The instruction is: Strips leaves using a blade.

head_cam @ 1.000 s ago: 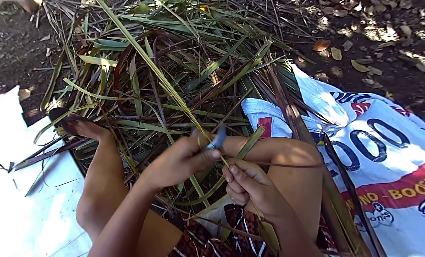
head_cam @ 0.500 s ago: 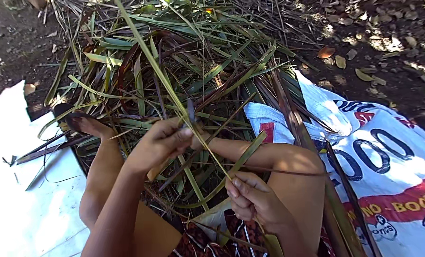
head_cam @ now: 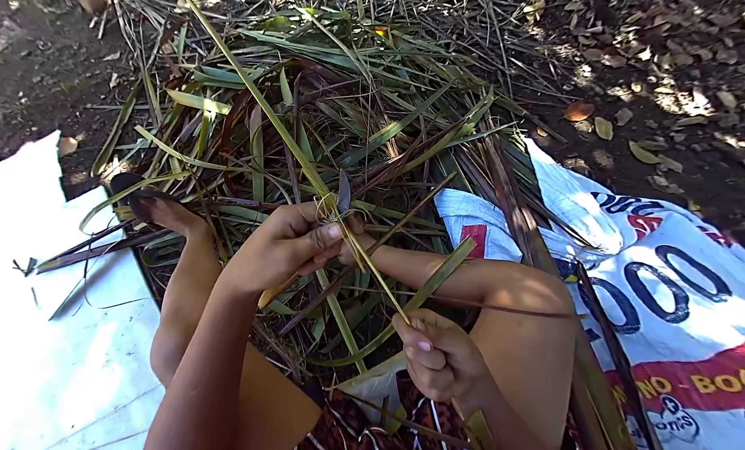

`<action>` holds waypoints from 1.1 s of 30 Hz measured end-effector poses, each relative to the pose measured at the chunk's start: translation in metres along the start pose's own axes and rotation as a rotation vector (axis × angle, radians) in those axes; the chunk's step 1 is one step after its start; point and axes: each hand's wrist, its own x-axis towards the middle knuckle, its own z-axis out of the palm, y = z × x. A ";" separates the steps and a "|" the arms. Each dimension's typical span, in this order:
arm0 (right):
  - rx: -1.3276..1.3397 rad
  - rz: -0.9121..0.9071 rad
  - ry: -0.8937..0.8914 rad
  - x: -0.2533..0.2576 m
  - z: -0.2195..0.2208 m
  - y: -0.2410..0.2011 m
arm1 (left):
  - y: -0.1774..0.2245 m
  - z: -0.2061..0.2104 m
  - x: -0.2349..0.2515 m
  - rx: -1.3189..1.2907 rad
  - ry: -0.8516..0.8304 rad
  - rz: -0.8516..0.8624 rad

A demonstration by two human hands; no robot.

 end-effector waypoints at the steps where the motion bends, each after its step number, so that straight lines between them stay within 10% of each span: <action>1: 0.013 0.009 -0.006 0.000 -0.001 0.000 | 0.001 -0.001 0.000 -0.009 0.018 0.011; 14: -1.305 -0.352 0.559 -0.006 0.018 0.011 | -0.025 0.038 -0.005 0.153 -0.240 -0.120; 25: -0.877 -0.149 0.368 -0.008 0.016 0.004 | -0.011 0.000 -0.012 0.090 0.089 -0.018; 33: -1.426 -0.369 0.476 0.026 0.054 -0.013 | -0.012 0.047 -0.009 0.205 -0.062 0.068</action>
